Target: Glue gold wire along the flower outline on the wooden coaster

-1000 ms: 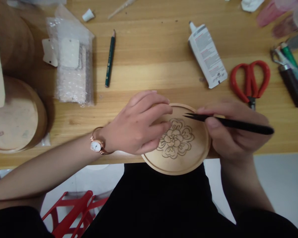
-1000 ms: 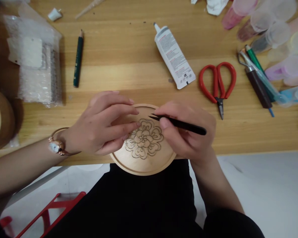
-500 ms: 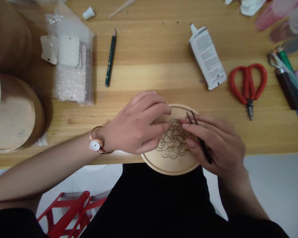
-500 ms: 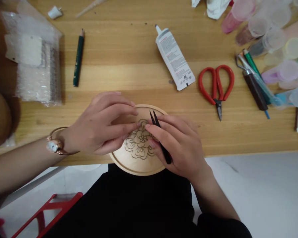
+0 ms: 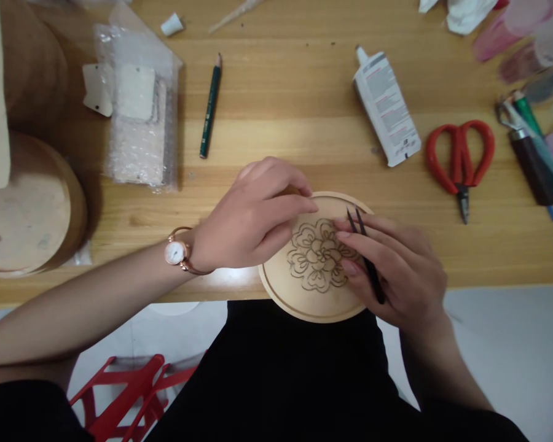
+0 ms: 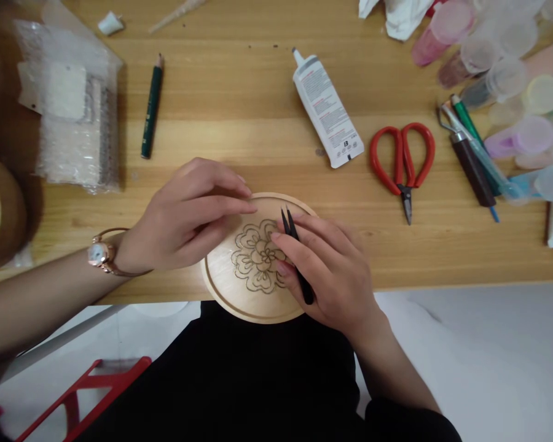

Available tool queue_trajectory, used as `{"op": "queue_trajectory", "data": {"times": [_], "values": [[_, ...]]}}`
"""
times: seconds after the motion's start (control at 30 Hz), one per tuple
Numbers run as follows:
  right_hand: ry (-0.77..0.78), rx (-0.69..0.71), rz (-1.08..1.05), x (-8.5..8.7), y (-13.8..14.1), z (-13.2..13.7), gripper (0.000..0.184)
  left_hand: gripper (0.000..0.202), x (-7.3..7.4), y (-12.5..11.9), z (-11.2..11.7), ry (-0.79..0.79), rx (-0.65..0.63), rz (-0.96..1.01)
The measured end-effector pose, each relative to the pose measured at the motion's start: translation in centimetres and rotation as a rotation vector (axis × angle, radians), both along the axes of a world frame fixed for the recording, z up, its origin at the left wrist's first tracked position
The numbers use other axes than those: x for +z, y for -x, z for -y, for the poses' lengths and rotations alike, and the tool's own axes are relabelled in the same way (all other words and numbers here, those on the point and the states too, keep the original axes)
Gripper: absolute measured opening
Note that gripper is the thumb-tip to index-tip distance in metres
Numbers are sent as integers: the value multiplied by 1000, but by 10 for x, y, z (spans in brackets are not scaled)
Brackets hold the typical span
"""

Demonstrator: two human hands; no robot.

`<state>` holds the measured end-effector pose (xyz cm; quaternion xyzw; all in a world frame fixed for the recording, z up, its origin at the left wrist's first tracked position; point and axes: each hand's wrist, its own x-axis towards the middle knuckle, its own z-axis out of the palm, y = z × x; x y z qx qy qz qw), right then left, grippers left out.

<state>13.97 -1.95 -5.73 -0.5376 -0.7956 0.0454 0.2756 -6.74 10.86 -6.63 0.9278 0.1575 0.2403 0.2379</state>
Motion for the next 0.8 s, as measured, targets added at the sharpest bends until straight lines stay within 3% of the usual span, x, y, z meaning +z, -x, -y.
{"op": "queue_trajectory", "data": {"times": [0.3, 0.53, 0.8], "values": [[-10, -5, -16, -2, 1, 0, 25, 15, 1, 0, 0, -157, 0, -16], [-10, -2, -20, -2, 1, 1, 26, 12, 2, 1, 0, -324, -159, 17], [-15, -4, -7, -2, 1, 0, 24, 11, 3, -3, 1, -355, -157, 13]]}}
